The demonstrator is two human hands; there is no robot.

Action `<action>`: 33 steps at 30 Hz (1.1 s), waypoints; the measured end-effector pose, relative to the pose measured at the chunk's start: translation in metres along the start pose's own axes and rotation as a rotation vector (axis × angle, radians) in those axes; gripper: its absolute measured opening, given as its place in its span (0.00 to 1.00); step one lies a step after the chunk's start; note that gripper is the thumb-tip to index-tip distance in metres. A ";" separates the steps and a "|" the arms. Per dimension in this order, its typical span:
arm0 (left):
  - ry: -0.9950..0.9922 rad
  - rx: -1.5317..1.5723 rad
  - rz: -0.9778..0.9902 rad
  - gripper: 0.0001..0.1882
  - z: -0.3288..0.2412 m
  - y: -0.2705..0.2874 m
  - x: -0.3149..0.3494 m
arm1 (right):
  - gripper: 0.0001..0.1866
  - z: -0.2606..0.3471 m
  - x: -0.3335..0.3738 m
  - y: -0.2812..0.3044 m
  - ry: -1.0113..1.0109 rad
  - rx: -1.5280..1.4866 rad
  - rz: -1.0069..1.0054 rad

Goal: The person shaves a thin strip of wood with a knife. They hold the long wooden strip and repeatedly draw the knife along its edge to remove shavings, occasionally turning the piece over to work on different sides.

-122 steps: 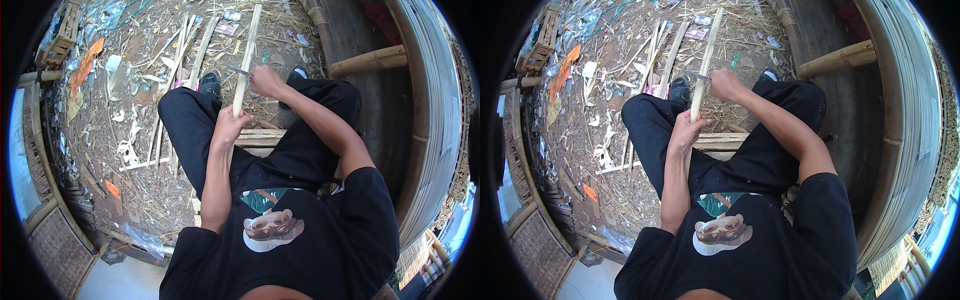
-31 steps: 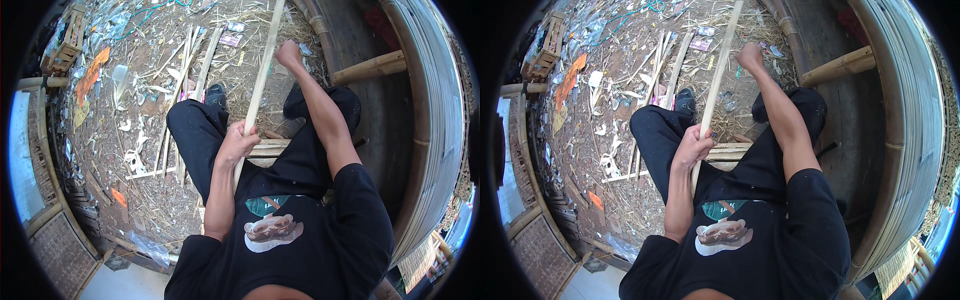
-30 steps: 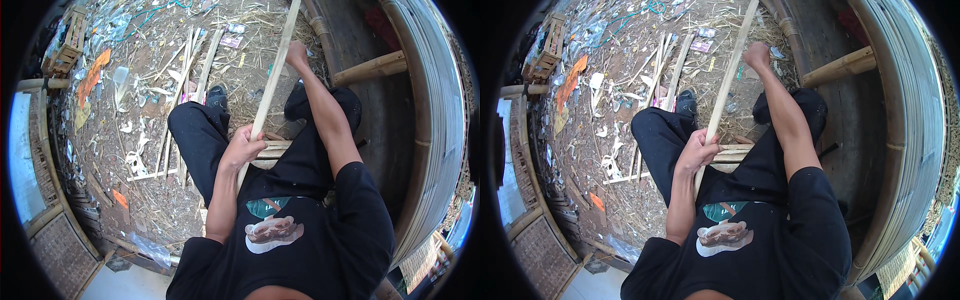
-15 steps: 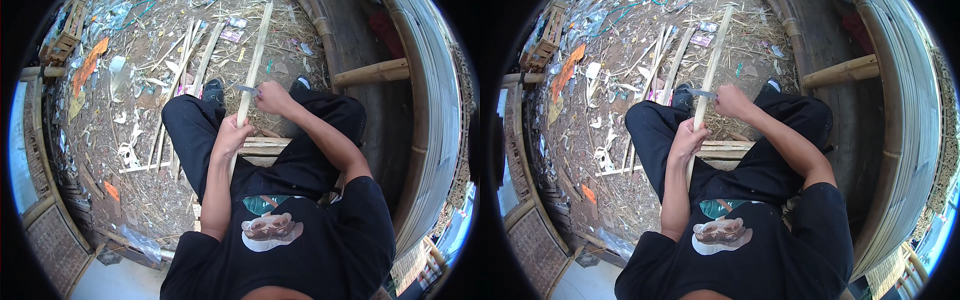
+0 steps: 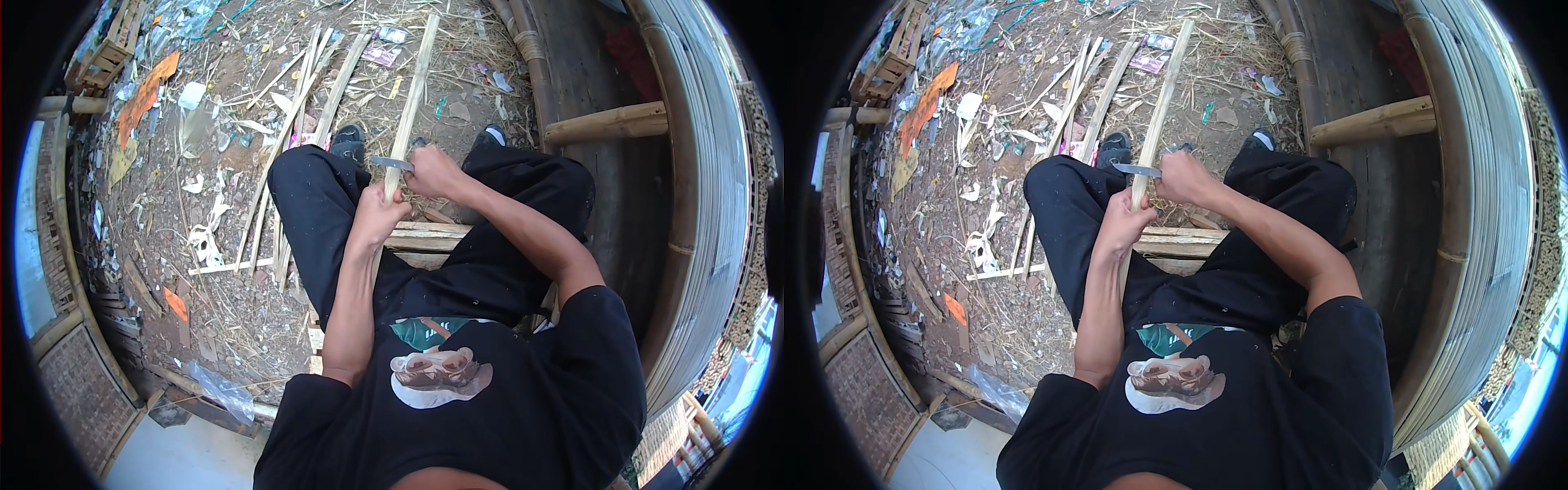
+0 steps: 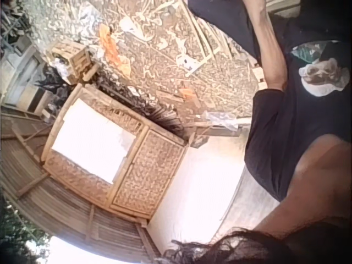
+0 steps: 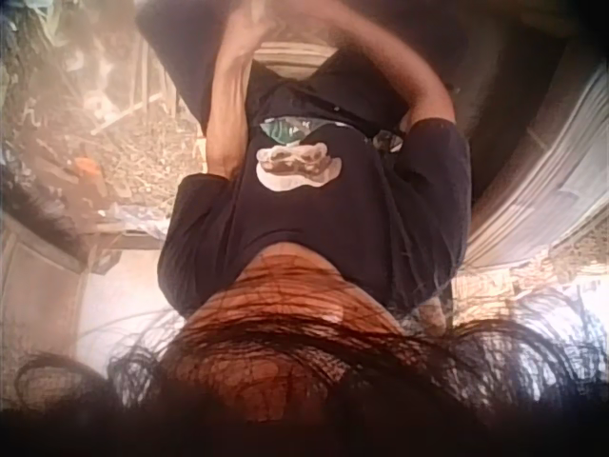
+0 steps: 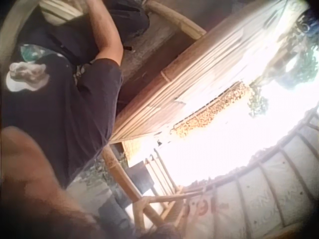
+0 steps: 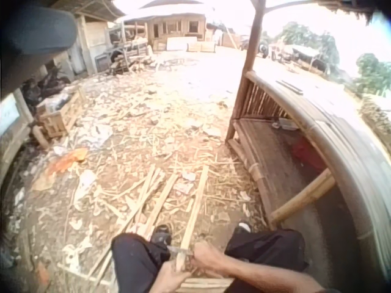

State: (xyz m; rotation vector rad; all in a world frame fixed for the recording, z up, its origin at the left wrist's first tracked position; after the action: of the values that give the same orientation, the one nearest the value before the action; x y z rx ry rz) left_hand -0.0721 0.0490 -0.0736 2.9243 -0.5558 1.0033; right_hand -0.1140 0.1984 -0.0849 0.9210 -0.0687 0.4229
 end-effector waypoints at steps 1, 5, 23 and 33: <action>-0.052 0.013 0.001 0.11 -0.001 -0.001 0.000 | 0.13 -0.002 -0.002 -0.001 0.004 0.020 -0.013; 0.046 -0.014 0.038 0.11 -0.020 -0.005 0.011 | 0.12 -0.065 -0.031 0.028 -0.223 -0.116 -0.264; -0.025 -0.005 -0.006 0.13 -0.009 0.003 0.006 | 0.12 -0.016 -0.018 0.007 -0.122 -0.067 -0.082; -0.077 -0.352 -0.190 0.07 -0.010 -0.004 0.006 | 0.14 0.004 -0.006 0.025 -0.127 -0.005 0.013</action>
State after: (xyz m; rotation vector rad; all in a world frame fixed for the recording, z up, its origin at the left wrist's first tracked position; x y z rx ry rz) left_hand -0.0724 0.0517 -0.0615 2.6490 -0.3977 0.6940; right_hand -0.1284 0.2064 -0.0644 0.9426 -0.1914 0.3765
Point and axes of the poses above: each hand's wrist, its own x-axis away from the middle knuckle, its own y-axis out of the back of the hand, z = x × y, the point moved 3 cm from there along -x, towards the middle knuckle, and after that the axes turned 7 degrees about y, right-handed, at the moved point
